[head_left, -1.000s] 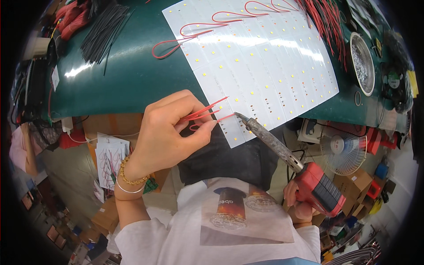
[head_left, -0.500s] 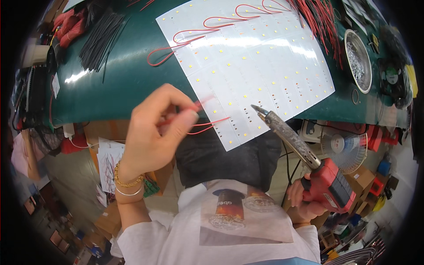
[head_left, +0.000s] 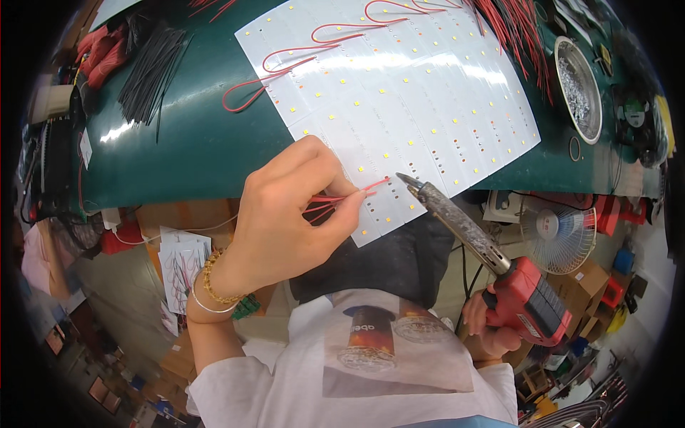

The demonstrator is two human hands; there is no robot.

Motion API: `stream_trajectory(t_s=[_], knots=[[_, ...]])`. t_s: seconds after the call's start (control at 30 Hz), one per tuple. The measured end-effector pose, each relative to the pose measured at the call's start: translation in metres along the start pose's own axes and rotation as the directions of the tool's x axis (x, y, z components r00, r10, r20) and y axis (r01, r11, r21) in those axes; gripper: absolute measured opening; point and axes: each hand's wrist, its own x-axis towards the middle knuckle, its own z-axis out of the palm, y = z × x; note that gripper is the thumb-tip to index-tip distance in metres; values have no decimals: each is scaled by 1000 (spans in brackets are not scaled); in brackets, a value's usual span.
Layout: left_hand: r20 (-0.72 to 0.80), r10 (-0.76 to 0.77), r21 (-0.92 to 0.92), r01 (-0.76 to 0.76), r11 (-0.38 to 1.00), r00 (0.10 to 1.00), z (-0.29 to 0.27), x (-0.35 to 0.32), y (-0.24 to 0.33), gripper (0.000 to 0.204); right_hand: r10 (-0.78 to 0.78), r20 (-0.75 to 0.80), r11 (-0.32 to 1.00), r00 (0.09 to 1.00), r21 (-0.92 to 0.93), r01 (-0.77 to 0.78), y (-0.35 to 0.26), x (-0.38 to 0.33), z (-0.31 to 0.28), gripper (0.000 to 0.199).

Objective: The person splits an LED panel along perforated lines, solders red and black wires onto the panel using a soldering iron, and then solders wires from circuit boards to the panel.

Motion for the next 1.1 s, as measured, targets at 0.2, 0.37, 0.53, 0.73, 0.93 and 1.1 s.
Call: stream_trajectory(t_s=[0.2,0.37,0.53,0.73,0.93,1.1], knots=[[8,-20,25,19,1000,1000,0,-1,-3,14,62,45,994,997,91,-66,-10,15,6,81],[-10,20,47,-19,999,1000,1,-1,-3,15,-56,24,968,998,248,48,1,11,8,70],[-7,43,73,-43,996,999,3,-1,-4,16,42,-18,999,999,-9,-42,-12,9,10,102],[18,21,105,-23,994,1000,-3,-2,2,14,16,-68,1000,998,-26,-18,-14,13,15,104],[71,32,174,-44,984,997,-39,5,18,13,15,-203,997,979,75,0,-15,17,20,104],[227,-358,-691,409,596,906,-27,25,19,10,-77,-306,994,949,50,97,-12,17,25,104]])
